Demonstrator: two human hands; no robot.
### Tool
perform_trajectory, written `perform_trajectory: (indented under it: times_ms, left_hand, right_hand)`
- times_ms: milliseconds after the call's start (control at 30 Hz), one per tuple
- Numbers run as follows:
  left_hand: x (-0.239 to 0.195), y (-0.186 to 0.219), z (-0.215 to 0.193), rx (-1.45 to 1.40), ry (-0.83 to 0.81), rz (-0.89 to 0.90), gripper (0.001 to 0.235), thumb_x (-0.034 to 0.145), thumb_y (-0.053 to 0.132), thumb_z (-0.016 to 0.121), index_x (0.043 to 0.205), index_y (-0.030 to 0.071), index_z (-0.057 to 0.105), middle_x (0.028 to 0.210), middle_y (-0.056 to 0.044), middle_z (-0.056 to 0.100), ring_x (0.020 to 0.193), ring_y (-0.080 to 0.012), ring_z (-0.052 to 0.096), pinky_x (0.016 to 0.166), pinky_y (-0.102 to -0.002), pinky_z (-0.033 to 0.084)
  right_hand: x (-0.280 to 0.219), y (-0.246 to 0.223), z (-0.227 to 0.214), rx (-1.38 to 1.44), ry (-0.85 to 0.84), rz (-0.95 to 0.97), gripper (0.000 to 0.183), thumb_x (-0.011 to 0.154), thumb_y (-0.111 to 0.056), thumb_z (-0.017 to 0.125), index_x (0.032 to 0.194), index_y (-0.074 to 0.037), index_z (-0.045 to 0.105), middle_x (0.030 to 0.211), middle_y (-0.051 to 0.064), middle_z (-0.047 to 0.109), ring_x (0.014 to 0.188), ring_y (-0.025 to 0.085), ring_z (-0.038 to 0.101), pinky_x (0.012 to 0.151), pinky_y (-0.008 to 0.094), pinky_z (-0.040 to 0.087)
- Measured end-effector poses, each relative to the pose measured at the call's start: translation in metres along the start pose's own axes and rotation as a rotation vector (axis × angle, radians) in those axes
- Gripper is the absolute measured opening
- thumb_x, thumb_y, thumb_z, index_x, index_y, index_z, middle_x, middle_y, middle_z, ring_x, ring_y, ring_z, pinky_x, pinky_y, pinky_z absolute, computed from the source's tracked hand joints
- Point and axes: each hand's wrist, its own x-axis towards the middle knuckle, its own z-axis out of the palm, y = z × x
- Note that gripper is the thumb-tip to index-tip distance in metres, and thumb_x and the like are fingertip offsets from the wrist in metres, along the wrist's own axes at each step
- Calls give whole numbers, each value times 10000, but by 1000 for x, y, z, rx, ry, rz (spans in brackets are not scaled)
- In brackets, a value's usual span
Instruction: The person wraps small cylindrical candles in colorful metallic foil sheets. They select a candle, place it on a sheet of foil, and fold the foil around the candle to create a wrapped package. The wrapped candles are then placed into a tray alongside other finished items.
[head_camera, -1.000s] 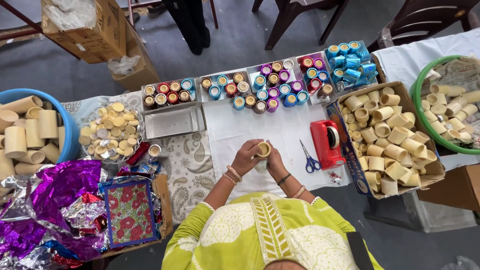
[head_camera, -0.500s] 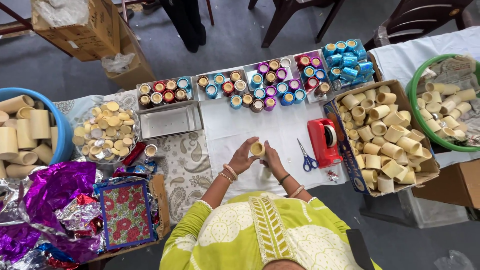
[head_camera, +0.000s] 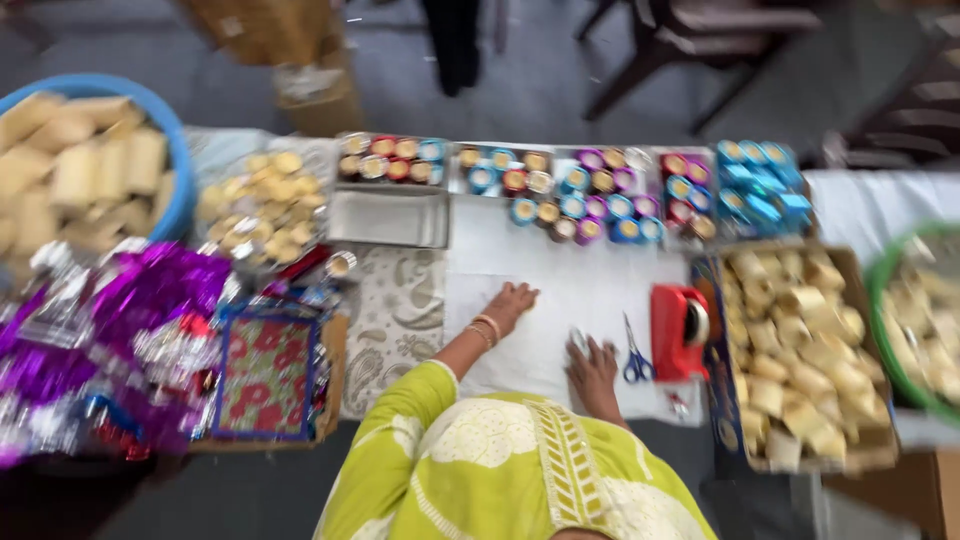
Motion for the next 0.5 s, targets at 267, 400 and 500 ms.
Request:
perform_trajectory:
  times_ms: [267,400,500]
  left_hand:
    - [-53,15,-48,-125,179,-152,803,742,20,748,1481,115,450,1416,-196,501,1220,-401,488,1058,-490,428]
    - [-111,6,-48,-193,235,-276,590,841,62,737,1396,126,547,1341,-131,561,1236,-357,527,1083,-459,455]
    - [-158,0,-56,-151,343,-300,495,847,53,731,1319,98,588,1241,-110,586,1214,-313,561,1122,-480,403]
  right_hand:
    - [39,63,-2,118,-77,189,340,812,-6,650,1111,-141,737,1164,131,653,1138,366,582,999,441,491]
    - [71,111,1,27,62,260,276,939,-86,668,1200,-159,720,1189,157,628,1175,368,584,1016,473,487]
    - [87,140,17,-289,133,89,340,973,-122,705,1308,-153,661,1350,208,562,1333,405,509,1088,534,422]
